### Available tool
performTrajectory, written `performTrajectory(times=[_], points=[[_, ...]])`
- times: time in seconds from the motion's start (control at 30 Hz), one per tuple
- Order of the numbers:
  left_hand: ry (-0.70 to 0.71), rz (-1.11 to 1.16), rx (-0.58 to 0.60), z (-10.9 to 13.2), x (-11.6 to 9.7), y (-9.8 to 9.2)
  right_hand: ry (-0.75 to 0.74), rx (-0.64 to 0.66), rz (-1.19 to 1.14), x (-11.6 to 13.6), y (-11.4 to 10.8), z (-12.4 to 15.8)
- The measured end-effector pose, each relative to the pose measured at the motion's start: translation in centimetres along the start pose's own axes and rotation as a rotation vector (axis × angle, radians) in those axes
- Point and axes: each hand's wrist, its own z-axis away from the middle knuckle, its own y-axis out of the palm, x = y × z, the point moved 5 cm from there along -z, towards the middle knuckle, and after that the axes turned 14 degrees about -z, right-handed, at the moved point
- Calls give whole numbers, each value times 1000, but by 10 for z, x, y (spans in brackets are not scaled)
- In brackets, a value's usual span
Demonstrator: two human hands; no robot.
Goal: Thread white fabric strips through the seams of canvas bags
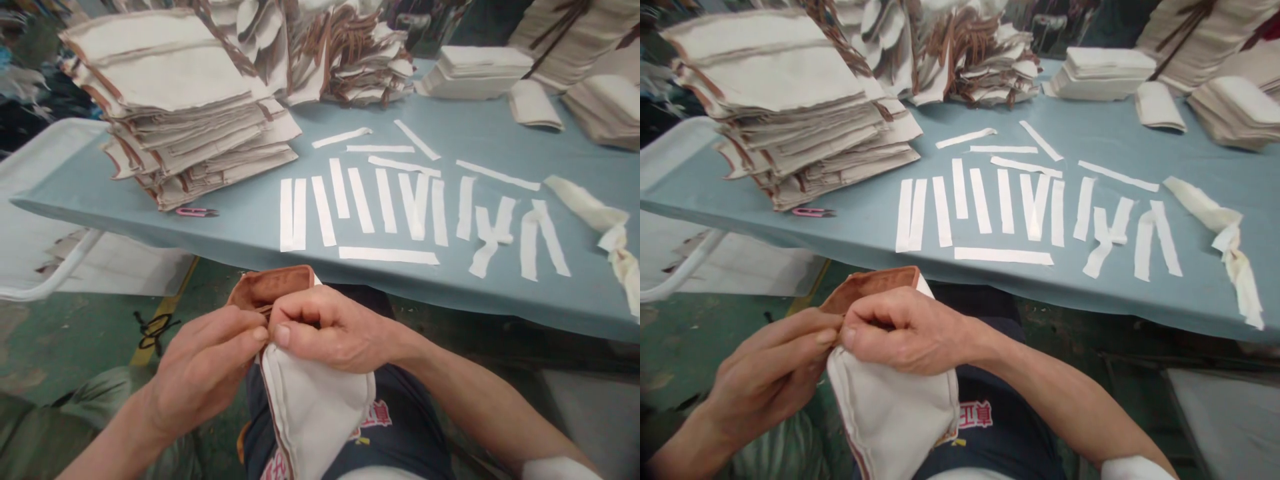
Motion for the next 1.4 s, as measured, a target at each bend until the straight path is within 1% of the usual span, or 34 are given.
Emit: performTrajectory(times=[0.07, 0.1, 0.17, 0.23, 0.27, 0.33, 0.43, 0.5, 0.53, 0.6, 0.67, 0.7, 0.73, 0.83, 0.9, 1.0, 1.1, 1.17, 1.23, 1.3, 1.33, 1.37, 1.4], points=[[68, -49, -120, -4, -8, 4, -30, -41, -54, -7, 1, -2], [73, -68, -179, -5, -11, 6, -43, -64, -89, -11, 2, -3], [16, -71, -269, -5, -13, 11, -69, -101, -144, -17, 2, -4], [-27, -28, -304, -2, -15, 14, -109, -96, -106, -17, 3, -4], [-40, -5, -303, 0, -15, 15, -145, -78, -35, -13, 3, -3], [-61, -11, -269, 4, -15, 14, -258, -30, 208, -1, 4, 1], [-103, -66, -191, 5, -10, 4, -514, -17, 665, 20, 7, 11], [-111, -22, -81, 1, -6, -3, -635, -35, 911, 27, 9, 16], [-113, 32, -9, -3, -5, -5, -661, -41, 1005, 28, 11, 18], [-113, 147, 133, -11, -5, -8, -668, -40, 1131, 28, 13, 20], [-97, 200, 243, -16, -6, -8, -665, -48, 1192, 27, 14, 21], [-80, 181, 263, -18, -6, -9, -662, -54, 1206, 26, 14, 21], [-51, 139, 260, -19, -7, -9, -665, -63, 1211, 25, 13, 21], [55, -24, 181, -16, -11, -10, -701, -93, 1212, 21, 9, 22], [96, -79, 151, -14, -12, -10, -740, -109, 1226, 20, 8, 23], [80, -43, 179, -14, -9, -10, -786, -114, 1297, 21, 10, 23], [27, 96, 243, -22, -5, -14, -821, -84, 1383, 27, 19, 26], [-23, 192, 300, -27, -2, -16, -797, -59, 1455, 30, 26, 28], [-62, 259, 393, -30, -2, -16, -742, -36, 1516, 33, 34, 31], [-76, 289, 494, -30, -4, -14, -681, -21, 1538, 37, 42, 34], [-71, 286, 525, -29, -6, -14, -649, -17, 1537, 39, 45, 36], [-64, 265, 531, -27, -9, -13, -616, -14, 1534, 41, 48, 37], [-55, 229, 504, -27, -13, -14, -579, -4, 1530, 43, 50, 37]])
